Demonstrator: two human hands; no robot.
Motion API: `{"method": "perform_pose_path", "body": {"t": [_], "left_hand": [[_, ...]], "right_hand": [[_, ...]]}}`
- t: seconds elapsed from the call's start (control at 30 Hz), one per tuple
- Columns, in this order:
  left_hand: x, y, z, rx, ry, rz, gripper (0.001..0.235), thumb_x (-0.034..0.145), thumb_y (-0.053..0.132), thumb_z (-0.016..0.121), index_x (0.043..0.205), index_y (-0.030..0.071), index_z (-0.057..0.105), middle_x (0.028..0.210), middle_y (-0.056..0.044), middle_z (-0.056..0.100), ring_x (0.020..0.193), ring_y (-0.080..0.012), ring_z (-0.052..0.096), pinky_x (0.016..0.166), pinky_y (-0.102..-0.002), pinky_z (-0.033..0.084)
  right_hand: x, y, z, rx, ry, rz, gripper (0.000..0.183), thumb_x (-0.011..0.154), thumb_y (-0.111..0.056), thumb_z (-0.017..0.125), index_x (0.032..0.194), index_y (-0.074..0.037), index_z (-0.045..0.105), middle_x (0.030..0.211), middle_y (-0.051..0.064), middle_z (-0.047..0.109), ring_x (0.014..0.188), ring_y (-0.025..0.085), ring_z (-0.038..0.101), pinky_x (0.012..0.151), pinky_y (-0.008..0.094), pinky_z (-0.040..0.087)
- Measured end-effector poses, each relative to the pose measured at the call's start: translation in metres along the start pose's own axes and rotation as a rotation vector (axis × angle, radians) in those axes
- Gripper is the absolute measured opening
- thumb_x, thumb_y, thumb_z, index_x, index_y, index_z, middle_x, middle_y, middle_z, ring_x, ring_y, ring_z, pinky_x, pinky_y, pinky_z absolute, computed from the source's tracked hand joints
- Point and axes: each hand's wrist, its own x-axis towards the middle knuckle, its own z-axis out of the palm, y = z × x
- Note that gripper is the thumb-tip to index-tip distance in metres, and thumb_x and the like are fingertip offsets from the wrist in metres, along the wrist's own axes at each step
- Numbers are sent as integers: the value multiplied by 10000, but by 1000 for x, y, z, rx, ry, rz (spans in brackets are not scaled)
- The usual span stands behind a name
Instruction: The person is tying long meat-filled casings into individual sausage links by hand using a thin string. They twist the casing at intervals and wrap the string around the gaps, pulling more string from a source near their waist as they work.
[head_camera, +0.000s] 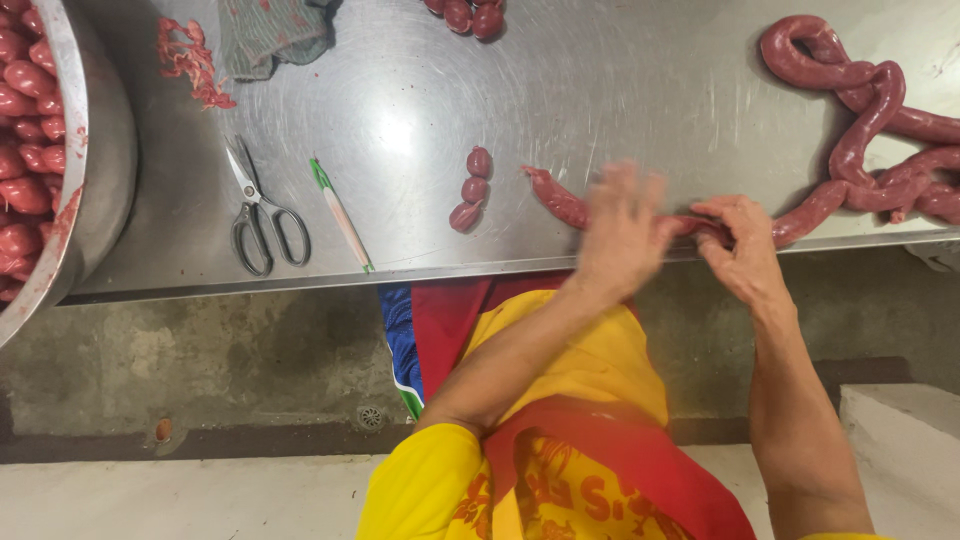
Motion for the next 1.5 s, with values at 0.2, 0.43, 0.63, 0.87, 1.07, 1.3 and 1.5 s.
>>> {"method": "perform_pose_path", "body": {"t": [0.2, 0.43, 0.63, 0.87, 1.07, 1.3, 1.5], "left_hand": [[-1, 7, 48, -177, -157, 199, 536, 1043, 405, 575, 1480, 120, 451, 1657, -242, 329, 1591, -458, 277, 1327, -588, 253], [6, -39, 8, -88, -43, 46, 686, 1023, 394, 561, 1569, 31, 359, 1644, -317, 249, 1556, -523, 214, 1278, -600, 210], [7, -60, -31, 6, -97, 66, 693, 1017, 408, 573, 1546, 10, 366, 1633, -312, 266, 1547, -500, 216, 1260, -581, 221], [14, -100, -91, 447, -351, 512, 432, 989, 294, 573, 1312, 7, 567, 1240, -177, 580, 1220, -356, 547, 1182, -559, 319], [36, -111, -119, 730, -456, 598, 286, 891, 173, 571, 1149, 61, 624, 1059, -121, 624, 1042, -299, 599, 1063, -553, 353], [32, -87, -114, 889, -419, 438, 213, 890, 201, 579, 995, 61, 701, 957, -124, 647, 931, -285, 596, 835, -474, 412], [41, -109, -129, 793, -693, 509, 189, 884, 226, 639, 934, 81, 749, 997, -127, 695, 1034, -310, 607, 923, -464, 431]], "right_hand": [[5, 10, 29, -63, 24, -60, 248, 869, -22, 741, 1106, -48, 672, 1088, 136, 629, 998, 343, 584, 834, 429, 417], [3, 4, 32, -58, 81, -5, 270, 808, -76, 868, 1035, -88, 722, 1012, 80, 655, 1011, 305, 601, 908, 441, 442], [-1, 3, 31, -71, 63, 23, 286, 791, -35, 865, 1031, -79, 717, 1018, 80, 655, 1006, 300, 603, 907, 433, 448], [-3, 7, 33, 4, 72, 77, 279, 807, -33, 847, 1048, -87, 717, 1045, 77, 651, 1010, 283, 600, 887, 396, 472], [5, -9, 27, -88, 66, 53, 262, 812, -49, 840, 1043, -86, 724, 1020, 76, 670, 1012, 299, 606, 934, 427, 435], [32, -71, 49, -41, 26, -230, 476, 810, -196, 798, 1225, 8, 685, 1175, 165, 641, 1091, 378, 572, 956, 470, 423], [41, -59, 68, 11, -31, -136, 177, 843, -131, 777, 1008, -78, 742, 943, 97, 642, 961, 324, 617, 847, 427, 472]]}}
